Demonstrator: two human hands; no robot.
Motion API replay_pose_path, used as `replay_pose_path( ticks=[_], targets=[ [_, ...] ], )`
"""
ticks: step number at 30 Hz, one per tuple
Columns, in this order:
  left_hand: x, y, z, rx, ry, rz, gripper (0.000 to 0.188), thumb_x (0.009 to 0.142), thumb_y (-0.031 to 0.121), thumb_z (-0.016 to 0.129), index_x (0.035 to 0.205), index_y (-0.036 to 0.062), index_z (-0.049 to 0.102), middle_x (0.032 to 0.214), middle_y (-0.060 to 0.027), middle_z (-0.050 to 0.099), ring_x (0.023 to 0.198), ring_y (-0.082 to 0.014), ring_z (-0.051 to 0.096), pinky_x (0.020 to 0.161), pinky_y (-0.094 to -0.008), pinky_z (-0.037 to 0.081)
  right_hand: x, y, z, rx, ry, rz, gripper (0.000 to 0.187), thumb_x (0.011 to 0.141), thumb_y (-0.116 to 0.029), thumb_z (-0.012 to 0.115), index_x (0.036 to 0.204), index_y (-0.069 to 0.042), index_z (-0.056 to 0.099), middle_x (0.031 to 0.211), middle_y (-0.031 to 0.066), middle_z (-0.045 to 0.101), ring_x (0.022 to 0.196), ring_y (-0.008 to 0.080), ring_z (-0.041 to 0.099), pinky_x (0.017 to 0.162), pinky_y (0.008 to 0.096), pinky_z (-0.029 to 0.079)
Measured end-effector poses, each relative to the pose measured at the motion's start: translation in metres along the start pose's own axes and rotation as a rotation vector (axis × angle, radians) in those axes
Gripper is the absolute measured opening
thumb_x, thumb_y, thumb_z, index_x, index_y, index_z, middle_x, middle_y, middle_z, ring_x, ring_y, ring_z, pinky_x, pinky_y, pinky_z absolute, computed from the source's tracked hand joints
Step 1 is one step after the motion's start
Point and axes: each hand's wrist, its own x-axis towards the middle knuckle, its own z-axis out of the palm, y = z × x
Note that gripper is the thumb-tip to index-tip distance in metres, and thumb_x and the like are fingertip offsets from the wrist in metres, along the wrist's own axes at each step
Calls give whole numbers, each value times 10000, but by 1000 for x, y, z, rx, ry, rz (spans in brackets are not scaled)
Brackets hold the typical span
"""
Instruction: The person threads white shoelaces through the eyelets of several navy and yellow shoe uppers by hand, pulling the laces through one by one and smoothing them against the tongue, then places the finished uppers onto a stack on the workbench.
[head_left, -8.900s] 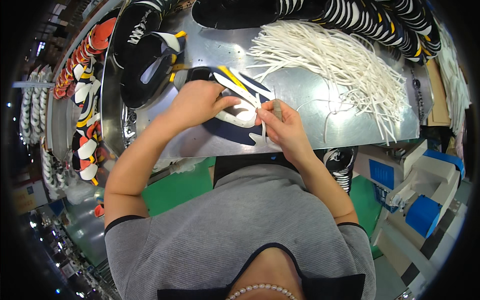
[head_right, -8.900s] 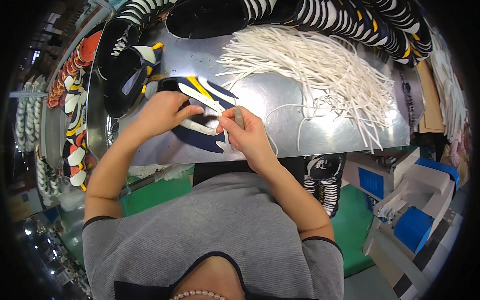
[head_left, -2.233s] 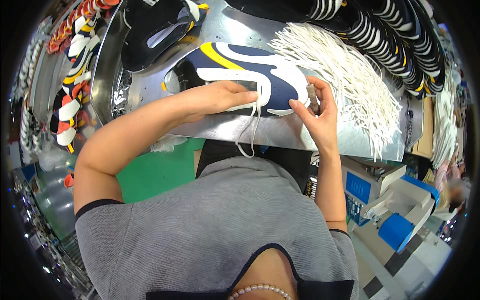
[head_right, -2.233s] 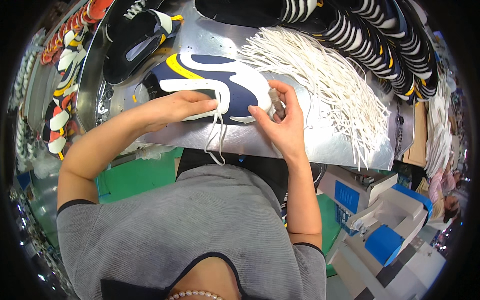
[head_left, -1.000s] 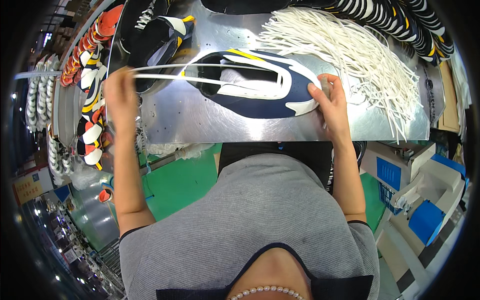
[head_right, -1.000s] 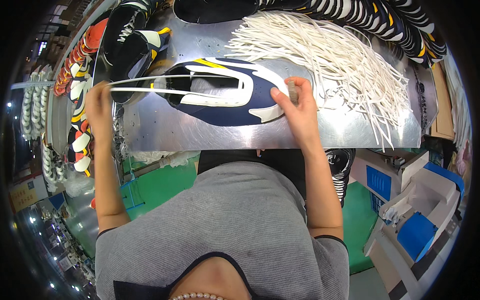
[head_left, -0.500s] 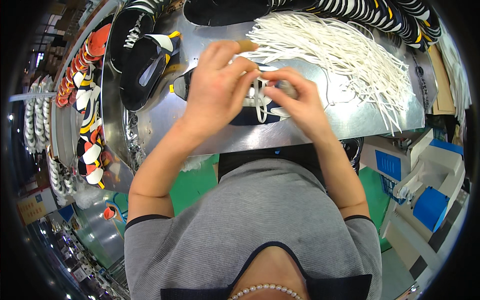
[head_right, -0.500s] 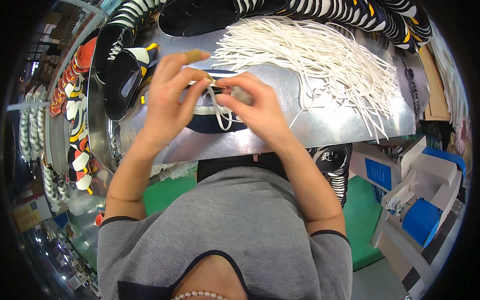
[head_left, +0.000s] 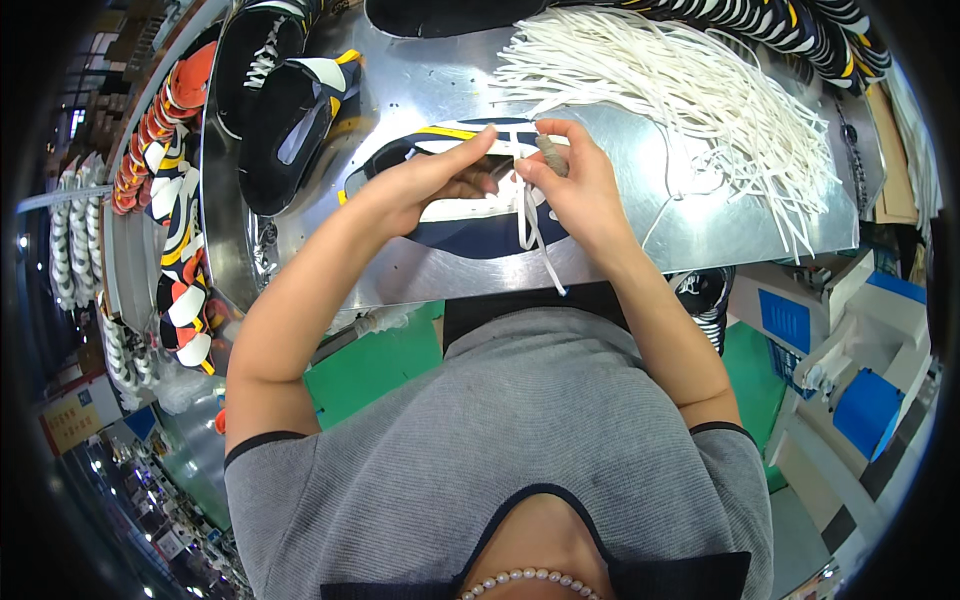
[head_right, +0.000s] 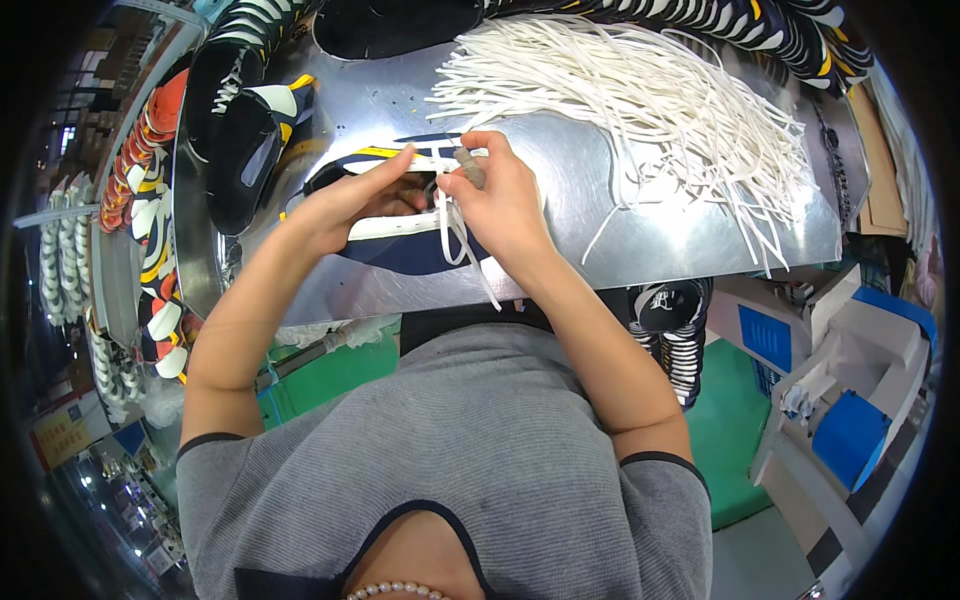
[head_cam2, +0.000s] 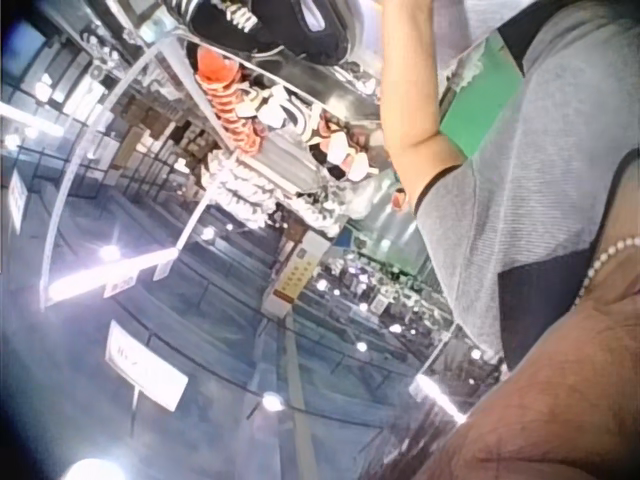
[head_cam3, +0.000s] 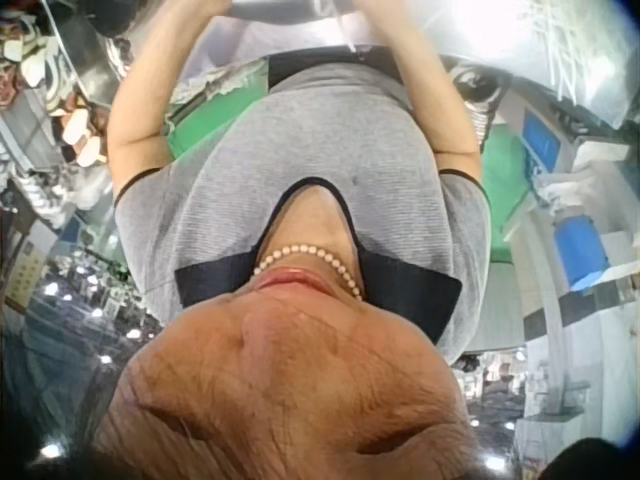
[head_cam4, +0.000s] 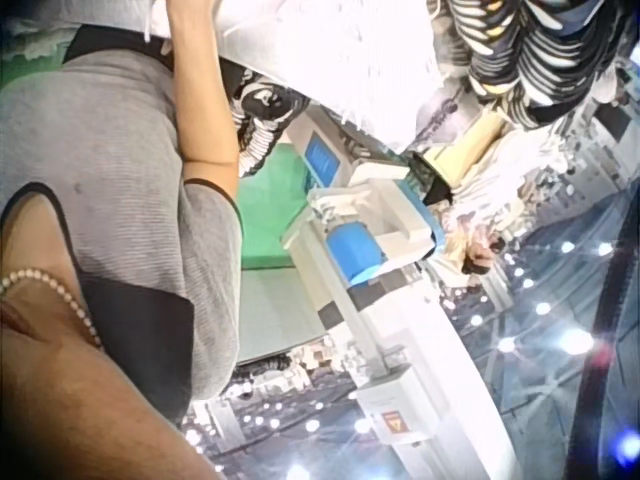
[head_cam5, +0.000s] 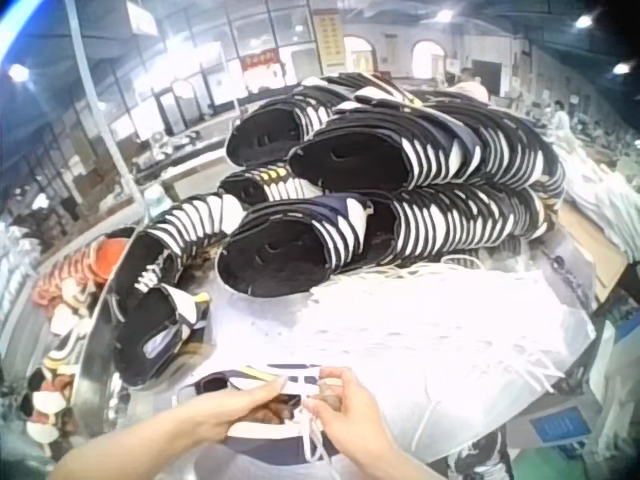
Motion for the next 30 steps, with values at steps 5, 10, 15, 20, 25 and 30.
replay_pose_path(
  ticks=[5, 10, 15, 20, 25, 30],
  targets=[
    [-13, -2, 38, 15, 299, 335, 344, 858, 294, 801, 1073, 55, 680, 953, -9, 687, 874, -82, 614, 768, -239, 492, -3, -6, -6, -161, -31, 8, 502, 801, -114, 767, 1230, 0, 534, 955, 166, 732, 884, 298, 714, 810, 383, 538],
    [-8, -22, 41, 99, 396, 461, 324, 842, 162, 809, 1098, 12, 677, 1027, -43, 711, 909, -104, 661, 802, -258, 528, -12, -12, -9, -232, -39, -71, 499, 823, -150, 754, 1233, -6, 508, 927, 168, 719, 875, 342, 698, 807, 419, 524],
    [-12, -26, 43, 119, 461, 550, 242, 836, 104, 803, 1019, -21, 704, 955, -43, 732, 842, -91, 680, 715, -246, 539, -27, -12, -18, -264, -23, -289, 282, 917, -158, 653, 1124, -7, 536, 861, 178, 696, 823, 368, 679, 750, 440, 513],
    [-12, -28, 43, 134, 443, 598, 247, 843, 107, 801, 1035, -8, 695, 953, -39, 723, 828, -93, 673, 724, -243, 537, -25, -11, -24, -251, -50, -314, 148, 936, -157, 619, 968, -16, 591, 812, 168, 688, 769, 357, 676, 702, 445, 516],
    [-15, -30, 43, 145, 390, 536, 219, 866, 135, 785, 1016, 8, 690, 900, -27, 718, 738, -74, 644, 660, -230, 516, -19, -16, -30, -370, -75, -358, 134, 934, -171, 617, 911, -40, 617, 790, 147, 694, 742, 352, 677, 687, 454, 521],
    [-18, -37, 56, 252, 383, 682, 103, 934, 112, 686, 962, 14, 672, 812, -17, 682, 672, -77, 615, 595, -233, 480, -11, -26, -10, -776, -146, -384, 133, 877, -127, 621, 967, -29, 609, 775, 169, 697, 750, 353, 695, 697, 465, 539]
  ],
)
